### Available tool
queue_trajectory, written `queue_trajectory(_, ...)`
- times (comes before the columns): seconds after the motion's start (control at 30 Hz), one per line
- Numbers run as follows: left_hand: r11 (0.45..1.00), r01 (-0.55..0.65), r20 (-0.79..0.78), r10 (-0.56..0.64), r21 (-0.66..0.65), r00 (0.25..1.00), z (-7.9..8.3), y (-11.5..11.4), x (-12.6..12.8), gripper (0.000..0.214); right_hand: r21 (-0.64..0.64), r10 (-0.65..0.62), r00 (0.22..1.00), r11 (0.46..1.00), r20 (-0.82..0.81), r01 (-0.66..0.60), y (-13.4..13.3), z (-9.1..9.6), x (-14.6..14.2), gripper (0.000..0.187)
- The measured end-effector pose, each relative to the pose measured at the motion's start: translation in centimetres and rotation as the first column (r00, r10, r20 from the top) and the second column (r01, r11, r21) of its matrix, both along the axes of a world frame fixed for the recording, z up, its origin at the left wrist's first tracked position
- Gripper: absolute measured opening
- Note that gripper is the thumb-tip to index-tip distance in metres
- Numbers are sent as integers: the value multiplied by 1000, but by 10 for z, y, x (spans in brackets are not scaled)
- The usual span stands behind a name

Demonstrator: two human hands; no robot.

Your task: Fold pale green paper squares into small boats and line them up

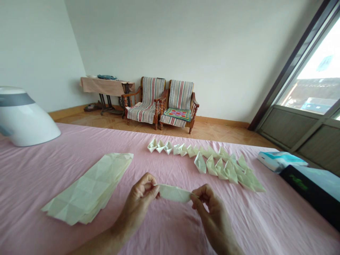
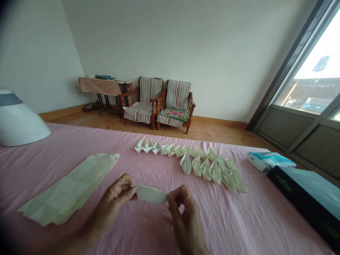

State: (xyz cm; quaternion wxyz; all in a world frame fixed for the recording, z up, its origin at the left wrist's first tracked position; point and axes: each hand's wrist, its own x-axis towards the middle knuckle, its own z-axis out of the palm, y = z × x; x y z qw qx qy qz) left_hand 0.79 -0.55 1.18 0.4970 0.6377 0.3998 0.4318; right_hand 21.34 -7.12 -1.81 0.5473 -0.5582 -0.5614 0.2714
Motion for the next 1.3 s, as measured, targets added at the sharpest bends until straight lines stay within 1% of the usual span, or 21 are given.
queue_trajectory(0.07, 1000, 12, -38, -12, -15, 999, -4, -1, 0, 22, -77, 19, 1000, 997, -16, -20, 0, -4, 0, 21)
queue_trajectory(0.1, 1000, 20, -83, -21, -8, 996, -7, -2, 0, 20, -115, 18, 1000, 993, -8, -19, 1, -7, -1, 20)
queue_trajectory(0.17, 998, 34, -232, -20, 53, 972, -12, -3, 0, 14, -167, -16, 999, 986, 45, 23, 1, -15, -1, 16)
queue_trajectory(0.23, 984, 56, -417, 19, 167, 909, -15, -6, 1, 10, -161, -76, 987, 982, 145, 99, 2, -23, -3, 11)
queue_trajectory(0.33, 943, 112, -623, 115, 314, 774, -14, -7, 4, 13, -78, -138, 929, 982, 342, 174, 3, -27, -5, 7)
queue_trajectory(0.4, 927, 134, -685, 156, 350, 712, -13, -6, 6, 15, -33, -167, 866, 978, 471, 206, 3, -25, -6, 8)
queue_trajectory(0.47, 924, 135, -710, 175, 358, 682, -13, -4, 7, 15, -16, -188, 801, 971, 568, 239, 3, -20, -7, 9)
queue_trajectory(0.5, 922, 133, -709, 180, 363, 682, -13, -4, 8, 16, -17, -188, 776, 969, 602, 248, 3, -18, -7, 9)
queue_trajectory(0.57, 906, 144, -676, 184, 399, 714, -14, -3, 7, 20, -35, -166, 748, 969, 642, 245, 3, -15, -8, 8)
queue_trajectory(0.63, 864, 193, -617, 160, 465, 771, -12, -4, 6, 26, -58, -141, 746, 970, 651, 235, 5, -14, -8, 8)
queue_trajectory(0.7, 798, 287, -568, 82, 529, 819, -9, -7, 4, 29, -76, -128, 752, 970, 646, 230, 6, -15, -7, 9)
queue_trajectory(0.73, 760, 353, -569, 27, 545, 822, -8, -9, 3, 29, -81, -123, 756, 970, 643, 227, 7, -15, -7, 10)
queue_trajectory(0.8, 670, 487, -613, -59, 561, 788, -4, -13, 0, 27, -89, -112, 762, 972, 638, 218, 8, -15, -6, 11)
queue_trajectory(0.87, 601, 563, -667, -67, 567, 742, -3, -15, -1, 25, -99, -103, 768, 973, 632, 211, 8, -15, -4, 10)
queue_trajectory(0.9, 584, 577, -683, -51, 572, 728, -4, -16, -1, 24, -103, -98, 772, 973, 628, 208, 8, -15, -4, 10)
queue_trajectory(0.93, 577, 576, -690, -30, 579, 723, -5, -15, 0, 23, -108, -94, 776, 973, 624, 204, 8, -15, -4, 10)
queue_trajectory(1.0, 583, 568, -696, -5, 581, 718, -8, -13, 2, 21, -113, -88, 783, 974, 616, 198, 8, -15, -3, 10)
queue_trajectory(1.07, 606, 564, -704, -9, 561, 710, -10, -11, 4, 20, -114, -84, 786, 975, 612, 192, 8, -15, -2, 11)
queue_trajectory(1.17, 649, 556, -698, -54, 518, 714, -9, -8, 6, 20, -110, -93, 786, 974, 611, 200, 6, -14, 0, 11)
queue_trajectory(1.23, 674, 541, -676, -82, 504, 732, -7, -8, 7, 21, -53, -125, 765, 978, 631, 203, 3, -10, 1, 6)
queue_trajectory(1.3, 696, 523, -651, -105, 491, 751, -4, -7, 8, 22, 67, -174, 719, 982, 673, 174, -2, -6, 0, 14)
